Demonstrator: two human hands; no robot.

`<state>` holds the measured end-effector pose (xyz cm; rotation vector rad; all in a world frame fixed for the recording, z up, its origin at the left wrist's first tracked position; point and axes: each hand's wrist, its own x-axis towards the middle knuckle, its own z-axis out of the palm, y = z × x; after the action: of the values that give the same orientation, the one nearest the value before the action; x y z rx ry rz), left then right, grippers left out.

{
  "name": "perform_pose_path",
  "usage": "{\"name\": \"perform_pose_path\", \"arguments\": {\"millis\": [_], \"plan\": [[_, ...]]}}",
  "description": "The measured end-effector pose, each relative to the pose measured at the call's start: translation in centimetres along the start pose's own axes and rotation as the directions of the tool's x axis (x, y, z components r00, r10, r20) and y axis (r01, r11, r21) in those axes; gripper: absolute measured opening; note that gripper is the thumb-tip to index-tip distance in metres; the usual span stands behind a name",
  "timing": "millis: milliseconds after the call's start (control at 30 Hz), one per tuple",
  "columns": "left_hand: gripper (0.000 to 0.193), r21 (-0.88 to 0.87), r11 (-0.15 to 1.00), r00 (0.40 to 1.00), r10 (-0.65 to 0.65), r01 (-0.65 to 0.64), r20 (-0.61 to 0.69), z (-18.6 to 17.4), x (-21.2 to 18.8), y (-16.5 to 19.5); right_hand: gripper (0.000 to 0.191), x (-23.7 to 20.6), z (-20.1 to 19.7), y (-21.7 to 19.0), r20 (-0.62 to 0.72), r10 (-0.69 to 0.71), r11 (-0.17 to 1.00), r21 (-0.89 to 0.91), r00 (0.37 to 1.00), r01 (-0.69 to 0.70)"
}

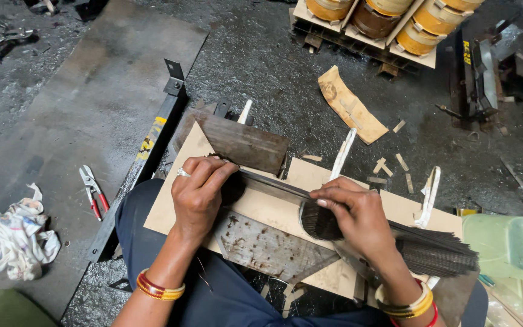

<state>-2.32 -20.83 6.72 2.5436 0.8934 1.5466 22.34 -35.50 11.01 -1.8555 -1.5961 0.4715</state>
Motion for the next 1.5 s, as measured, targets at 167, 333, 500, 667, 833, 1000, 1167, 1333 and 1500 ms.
{"name": "perform_pose_path", "arguments": {"millis": [167,333,500,667,833,1000,1167,1333,1500], "plan": [[0.027,-0.012,0.999,0.998,0.051,-0.051,-0.026,-0.2,-0.3,-0.2,0.017,0.9,0.2,1.6,0.107,0.178,0.974,0.124,0.978,-0.191],[0.028,-0.022,0.997,0.997,0.08,-0.08,-0.019,-0.4,-0.3,-0.4,0.017,1.7,0.8,3.6,0.232,0.268,0.865,0.369,0.935,-0.339],[0.028,0.057,0.993,0.995,0.102,-0.102,-0.004,0.0,-0.7,-0.5,0.022,2.2,1.5,5.3,0.268,0.317,0.809,0.425,0.91,-0.407],[0.03,0.047,0.995,0.996,0.094,-0.093,-0.007,1.0,-1.1,-1.0,0.022,2.9,1.8,5.9,0.268,0.308,0.823,0.406,0.913,-0.396],[0.034,0.036,0.997,0.997,0.071,-0.071,-0.011,2.2,-1.4,-2.1,0.021,3.8,2.0,6.0,0.252,0.322,0.814,0.419,0.913,-0.402],[0.034,0.021,0.997,0.998,0.07,-0.07,-0.003,3.4,-1.6,-3.3,0.019,4.9,2.2,6.1,0.25,0.351,0.828,0.367,0.903,-0.423],[0.031,0.108,0.991,0.997,0.076,-0.077,0.014,4.0,-1.8,-3.9,0.02,6.0,2.3,5.9,0.271,0.354,0.807,0.396,0.895,-0.439],[0.027,0.189,0.972,0.989,0.133,-0.142,0.061,4.3,-1.4,-4.5,0.02,6.9,2.3,5.9,0.28,0.42,0.8,0.334,0.863,-0.498],[0.025,0.141,0.978,0.988,0.151,-0.153,0.029,5.9,-1.6,-5.6,0.02,7.8,2.5,6.7,0.288,0.39,0.805,0.355,0.875,-0.476]]}}
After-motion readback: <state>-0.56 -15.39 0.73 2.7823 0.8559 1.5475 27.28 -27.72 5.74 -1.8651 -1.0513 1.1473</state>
